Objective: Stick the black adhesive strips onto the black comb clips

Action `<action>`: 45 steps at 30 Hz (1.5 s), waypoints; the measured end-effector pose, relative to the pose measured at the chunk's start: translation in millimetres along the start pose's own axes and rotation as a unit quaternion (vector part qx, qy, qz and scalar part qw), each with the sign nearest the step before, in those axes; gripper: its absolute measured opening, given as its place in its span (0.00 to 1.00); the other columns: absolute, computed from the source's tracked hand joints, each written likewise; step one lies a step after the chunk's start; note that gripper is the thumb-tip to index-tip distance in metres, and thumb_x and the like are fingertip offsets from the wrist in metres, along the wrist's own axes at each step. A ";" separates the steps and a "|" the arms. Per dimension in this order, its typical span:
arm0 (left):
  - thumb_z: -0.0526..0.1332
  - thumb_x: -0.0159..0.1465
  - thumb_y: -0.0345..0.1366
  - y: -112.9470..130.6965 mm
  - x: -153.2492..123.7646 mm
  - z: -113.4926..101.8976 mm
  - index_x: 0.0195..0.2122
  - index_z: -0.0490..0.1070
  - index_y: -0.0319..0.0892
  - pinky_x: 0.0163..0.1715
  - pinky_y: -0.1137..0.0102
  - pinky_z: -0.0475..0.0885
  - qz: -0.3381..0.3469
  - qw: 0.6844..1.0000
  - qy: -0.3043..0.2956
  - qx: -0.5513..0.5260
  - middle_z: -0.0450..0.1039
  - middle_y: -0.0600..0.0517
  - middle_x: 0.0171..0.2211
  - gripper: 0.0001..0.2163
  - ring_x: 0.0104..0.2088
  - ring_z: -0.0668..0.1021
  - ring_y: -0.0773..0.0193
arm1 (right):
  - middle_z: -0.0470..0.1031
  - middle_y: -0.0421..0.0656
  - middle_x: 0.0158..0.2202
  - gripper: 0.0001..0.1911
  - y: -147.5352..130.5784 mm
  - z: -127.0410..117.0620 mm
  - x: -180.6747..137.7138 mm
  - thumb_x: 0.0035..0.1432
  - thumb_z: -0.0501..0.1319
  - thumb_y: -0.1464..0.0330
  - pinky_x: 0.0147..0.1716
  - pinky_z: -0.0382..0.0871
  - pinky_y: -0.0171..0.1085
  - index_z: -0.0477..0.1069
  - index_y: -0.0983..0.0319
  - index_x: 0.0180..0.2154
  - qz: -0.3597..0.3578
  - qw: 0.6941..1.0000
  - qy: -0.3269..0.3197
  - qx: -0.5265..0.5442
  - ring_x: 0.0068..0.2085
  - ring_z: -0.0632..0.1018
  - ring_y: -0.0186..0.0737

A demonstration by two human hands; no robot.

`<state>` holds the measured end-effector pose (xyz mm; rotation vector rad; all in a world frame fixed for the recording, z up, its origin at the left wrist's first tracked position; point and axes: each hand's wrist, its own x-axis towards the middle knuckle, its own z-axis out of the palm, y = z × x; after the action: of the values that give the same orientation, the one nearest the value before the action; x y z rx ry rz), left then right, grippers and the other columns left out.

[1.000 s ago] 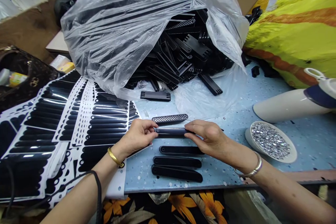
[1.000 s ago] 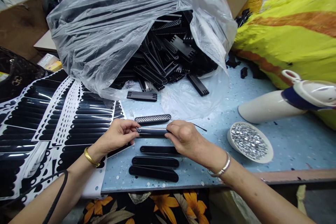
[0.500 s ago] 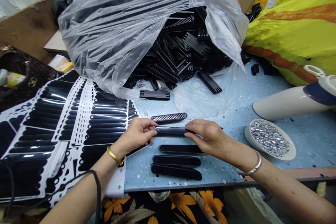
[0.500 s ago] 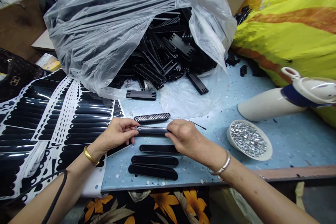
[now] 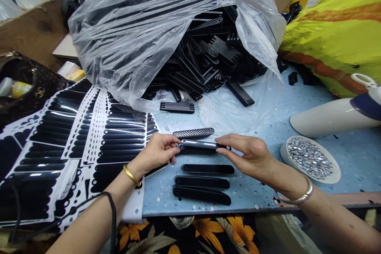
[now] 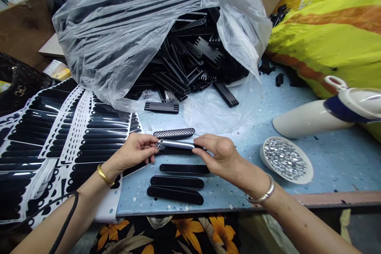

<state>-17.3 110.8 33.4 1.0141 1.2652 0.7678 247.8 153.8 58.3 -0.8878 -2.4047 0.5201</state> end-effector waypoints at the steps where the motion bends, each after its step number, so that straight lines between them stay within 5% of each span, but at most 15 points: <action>1: 0.65 0.53 0.26 0.2 0.0 -0.2 0.35 0.75 0.34 0.13 0.81 0.70 -0.002 1.000 -0.003 -0.001 0.71 0.57 0.17 0.08 0.15 0.75 0.71 | 0.81 0.44 0.35 0.06 1.1 -0.6 -0.1 0.63 0.61 0.69 0.34 0.79 0.37 0.76 0.59 0.40 0.003 1.000 0.001 0.000 0.35 0.82 0.42; 45: 0.66 0.52 0.28 1.6 0.3 -1.6 0.34 0.73 0.34 0.14 0.78 0.71 -0.009 1.000 0.001 0.012 0.72 0.55 0.20 0.08 0.19 0.79 0.65 | 0.78 0.46 0.31 0.08 -6.0 5.8 10.3 0.63 0.57 0.73 0.34 0.76 0.38 0.74 0.62 0.34 -0.010 0.996 -0.089 -0.023 0.33 0.79 0.41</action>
<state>-18.7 112.0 34.8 1.0203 1.2862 0.7425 234.8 155.6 60.2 -0.8696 -2.5929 0.5590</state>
